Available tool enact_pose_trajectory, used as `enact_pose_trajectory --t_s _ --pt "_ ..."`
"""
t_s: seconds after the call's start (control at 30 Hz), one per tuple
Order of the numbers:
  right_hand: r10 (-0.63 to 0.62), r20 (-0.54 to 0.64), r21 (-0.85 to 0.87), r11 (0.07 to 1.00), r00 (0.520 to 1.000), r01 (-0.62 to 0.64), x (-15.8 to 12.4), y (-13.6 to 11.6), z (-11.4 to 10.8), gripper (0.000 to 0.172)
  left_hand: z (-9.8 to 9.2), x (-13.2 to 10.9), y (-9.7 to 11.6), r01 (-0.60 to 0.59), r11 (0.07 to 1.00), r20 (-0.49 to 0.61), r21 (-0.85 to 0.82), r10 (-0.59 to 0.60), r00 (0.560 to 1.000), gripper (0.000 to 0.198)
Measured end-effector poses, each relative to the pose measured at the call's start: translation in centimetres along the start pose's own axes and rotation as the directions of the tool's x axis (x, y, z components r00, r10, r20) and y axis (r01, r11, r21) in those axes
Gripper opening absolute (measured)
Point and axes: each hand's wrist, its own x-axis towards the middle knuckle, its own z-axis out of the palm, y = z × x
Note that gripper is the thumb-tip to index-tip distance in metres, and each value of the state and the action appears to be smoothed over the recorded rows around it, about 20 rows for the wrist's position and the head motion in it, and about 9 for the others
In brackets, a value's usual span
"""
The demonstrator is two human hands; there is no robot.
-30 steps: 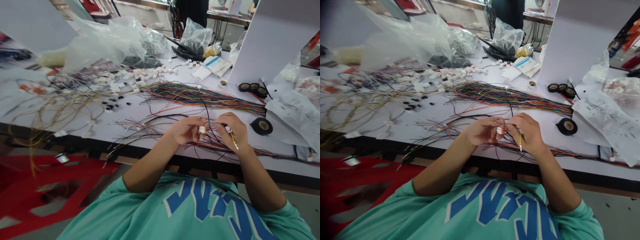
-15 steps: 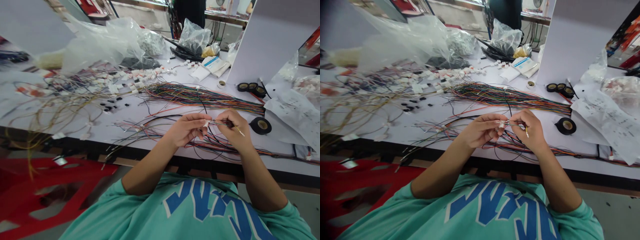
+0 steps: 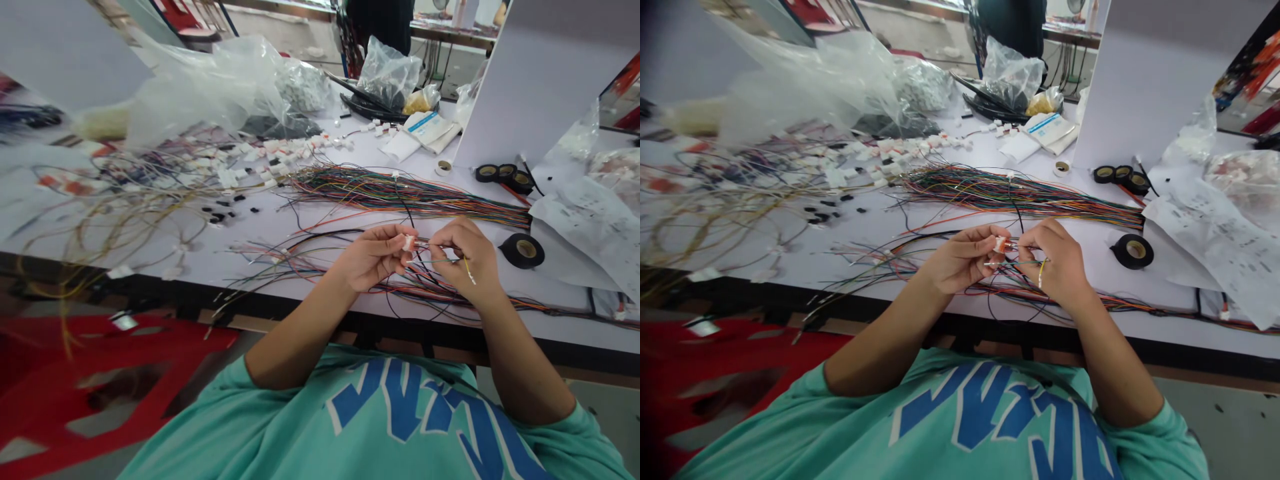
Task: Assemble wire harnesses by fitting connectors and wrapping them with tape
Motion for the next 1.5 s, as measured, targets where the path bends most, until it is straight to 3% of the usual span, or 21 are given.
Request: enact_pose_trajectory --t_s 0.27,0.6,1.03,1.17,1.37,1.5 --pt "0.005 0.000 -0.048 0.999 1.000 -0.005 -0.2 -0.1 0.1 0.017 -0.1 0.0 0.0 -0.006 1.000 -0.006 0.006 0.006 1.000 0.012" --pt "-0.073 0.020 -0.113 0.991 0.997 0.075 -0.3 -0.1 0.3 0.017 0.0 0.0 0.0 -0.013 1.000 -0.052 0.011 0.014 0.999 0.006" --pt "-0.120 0.032 -0.178 0.976 0.992 0.124 -0.7 0.0 1.1 0.017 0.1 0.1 -0.4 -0.020 0.999 -0.007 0.040 0.020 1.000 0.015" --pt "-0.126 0.050 -0.219 0.966 0.991 0.134 -0.9 0.2 1.5 0.023 0.1 0.2 -0.6 -0.007 0.999 -0.053 0.046 0.009 0.999 0.011" --pt "-0.076 0.069 -0.032 0.996 0.995 0.079 -0.7 0.4 0.9 0.014 0.0 0.3 -0.6 -0.023 0.999 -0.041 0.027 0.024 0.999 0.011" --pt "-0.078 0.044 -0.037 0.996 0.996 0.079 -0.7 0.4 0.9 0.013 0.0 0.3 -0.4 -0.021 1.000 -0.040 0.016 0.021 0.999 0.013"
